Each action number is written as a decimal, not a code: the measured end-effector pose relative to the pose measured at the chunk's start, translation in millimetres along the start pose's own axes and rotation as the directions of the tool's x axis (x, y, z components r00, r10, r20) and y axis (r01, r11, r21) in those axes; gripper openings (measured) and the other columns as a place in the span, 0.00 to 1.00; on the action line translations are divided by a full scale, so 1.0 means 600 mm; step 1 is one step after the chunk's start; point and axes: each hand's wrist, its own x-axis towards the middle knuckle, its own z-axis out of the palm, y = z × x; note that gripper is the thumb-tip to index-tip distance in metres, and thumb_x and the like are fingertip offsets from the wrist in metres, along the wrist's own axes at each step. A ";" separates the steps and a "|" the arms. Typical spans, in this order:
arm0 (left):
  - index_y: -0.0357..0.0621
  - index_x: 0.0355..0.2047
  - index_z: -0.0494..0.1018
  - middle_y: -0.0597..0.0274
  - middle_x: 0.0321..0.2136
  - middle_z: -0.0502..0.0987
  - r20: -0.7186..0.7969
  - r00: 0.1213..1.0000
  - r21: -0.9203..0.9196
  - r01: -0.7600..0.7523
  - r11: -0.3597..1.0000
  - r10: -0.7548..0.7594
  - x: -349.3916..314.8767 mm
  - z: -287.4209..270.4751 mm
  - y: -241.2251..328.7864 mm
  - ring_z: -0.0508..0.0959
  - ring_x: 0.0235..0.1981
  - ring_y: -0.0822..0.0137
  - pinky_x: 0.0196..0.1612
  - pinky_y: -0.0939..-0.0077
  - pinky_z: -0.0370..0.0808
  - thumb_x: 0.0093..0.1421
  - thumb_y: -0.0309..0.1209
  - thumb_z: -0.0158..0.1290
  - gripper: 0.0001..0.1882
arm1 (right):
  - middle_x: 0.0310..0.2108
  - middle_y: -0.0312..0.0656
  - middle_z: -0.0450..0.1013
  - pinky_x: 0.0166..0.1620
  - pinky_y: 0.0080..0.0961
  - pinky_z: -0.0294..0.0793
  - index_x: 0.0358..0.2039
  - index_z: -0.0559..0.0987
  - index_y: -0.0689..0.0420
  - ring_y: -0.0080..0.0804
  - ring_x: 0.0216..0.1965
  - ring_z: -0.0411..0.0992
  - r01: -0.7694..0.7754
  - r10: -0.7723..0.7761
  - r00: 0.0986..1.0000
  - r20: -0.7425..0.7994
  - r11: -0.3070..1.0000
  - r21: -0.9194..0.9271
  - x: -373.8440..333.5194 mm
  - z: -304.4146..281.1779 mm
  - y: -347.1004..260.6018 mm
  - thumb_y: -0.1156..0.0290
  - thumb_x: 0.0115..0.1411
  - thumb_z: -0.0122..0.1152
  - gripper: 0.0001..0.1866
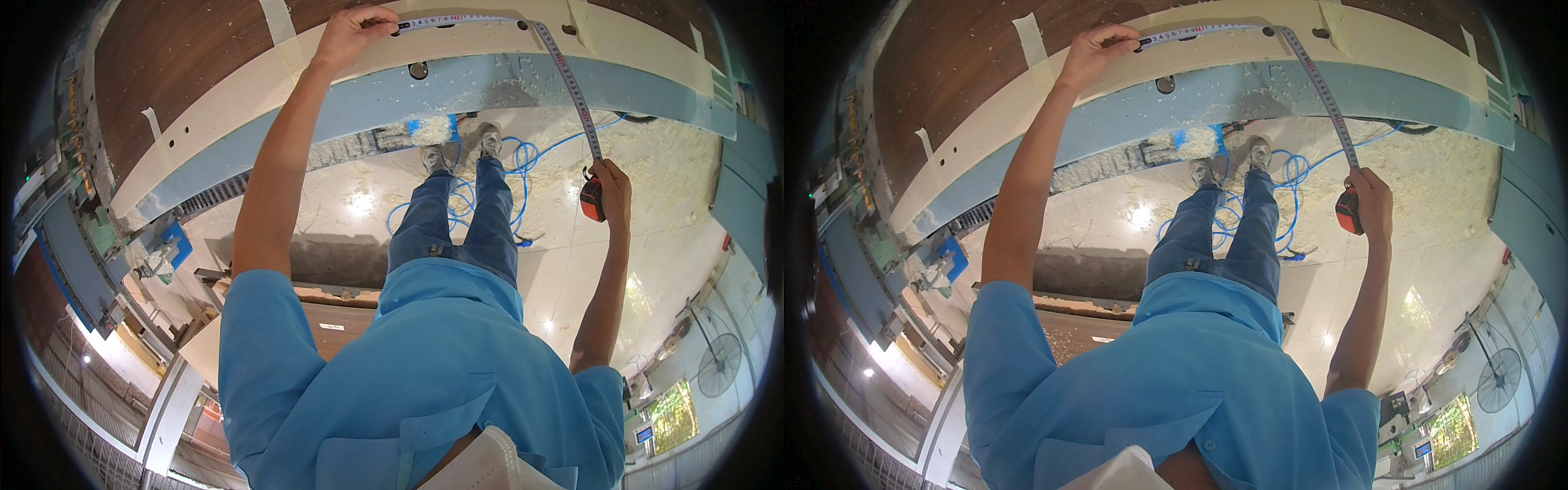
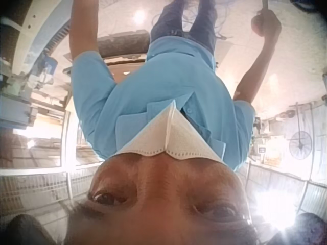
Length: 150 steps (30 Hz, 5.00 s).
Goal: The person measures a curved wooden panel with a tape measure, then uses a computer mouse at a control station, and later cleans the panel with a blue air gun. The person handles the tape measure, mouse, and air gun while working on the panel.
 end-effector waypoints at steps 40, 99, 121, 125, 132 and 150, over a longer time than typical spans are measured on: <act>0.35 0.38 0.81 0.53 0.29 0.83 -0.680 0.317 -0.593 0.290 0.751 -0.660 0.091 0.529 0.354 0.82 0.29 0.65 0.35 0.72 0.77 0.56 0.25 0.62 0.10 | 0.18 0.39 0.66 0.29 0.25 0.64 0.27 0.75 0.64 0.24 0.22 0.62 0.618 -0.524 0.753 0.398 0.770 -0.156 0.469 -0.302 -0.213 0.64 0.64 0.58 0.15; 0.37 0.36 0.79 0.50 0.30 0.80 -0.863 0.233 -0.283 0.513 0.811 -0.449 0.118 0.559 0.355 0.82 0.32 0.56 0.37 0.65 0.77 0.56 0.26 0.61 0.07 | 0.21 0.39 0.68 0.33 0.25 0.65 0.28 0.77 0.64 0.24 0.25 0.67 0.599 -0.423 0.743 0.518 0.767 -0.231 0.546 -0.355 -0.187 0.67 0.63 0.55 0.13; 0.40 0.39 0.79 0.58 0.35 0.81 -0.451 0.856 0.085 0.325 0.942 -0.254 0.080 0.302 0.280 0.82 0.37 0.63 0.41 0.72 0.77 0.58 0.27 0.59 0.09 | 0.21 0.35 0.68 0.32 0.21 0.64 0.29 0.79 0.62 0.20 0.26 0.65 0.402 -0.349 0.898 0.267 0.898 -0.179 0.407 -0.422 -0.001 0.63 0.65 0.55 0.15; 0.40 0.41 0.79 0.60 0.36 0.81 -0.247 0.947 0.113 0.237 0.965 -0.204 0.101 0.267 0.233 0.81 0.38 0.67 0.43 0.72 0.77 0.60 0.27 0.59 0.09 | 0.20 0.34 0.67 0.31 0.21 0.63 0.29 0.79 0.62 0.19 0.25 0.64 0.245 -0.228 0.960 0.166 0.965 -0.096 0.302 -0.397 0.078 0.62 0.65 0.56 0.16; 0.43 0.42 0.79 0.64 0.37 0.82 -0.054 0.997 0.043 0.062 0.997 -0.059 0.126 0.251 0.177 0.80 0.40 0.72 0.47 0.76 0.76 0.63 0.26 0.58 0.07 | 0.19 0.34 0.68 0.29 0.21 0.62 0.29 0.80 0.62 0.18 0.24 0.63 0.140 -0.135 0.989 0.063 0.987 -0.076 0.190 -0.321 0.126 0.61 0.67 0.54 0.17; 0.44 0.42 0.79 0.72 0.36 0.81 0.015 0.997 0.072 0.075 0.995 -0.076 0.140 0.240 0.159 0.77 0.36 0.76 0.45 0.78 0.74 0.63 0.27 0.59 0.07 | 0.20 0.34 0.68 0.30 0.22 0.63 0.30 0.80 0.62 0.19 0.24 0.63 0.065 -0.067 0.997 -0.036 0.997 -0.034 0.131 -0.270 0.134 0.59 0.66 0.55 0.18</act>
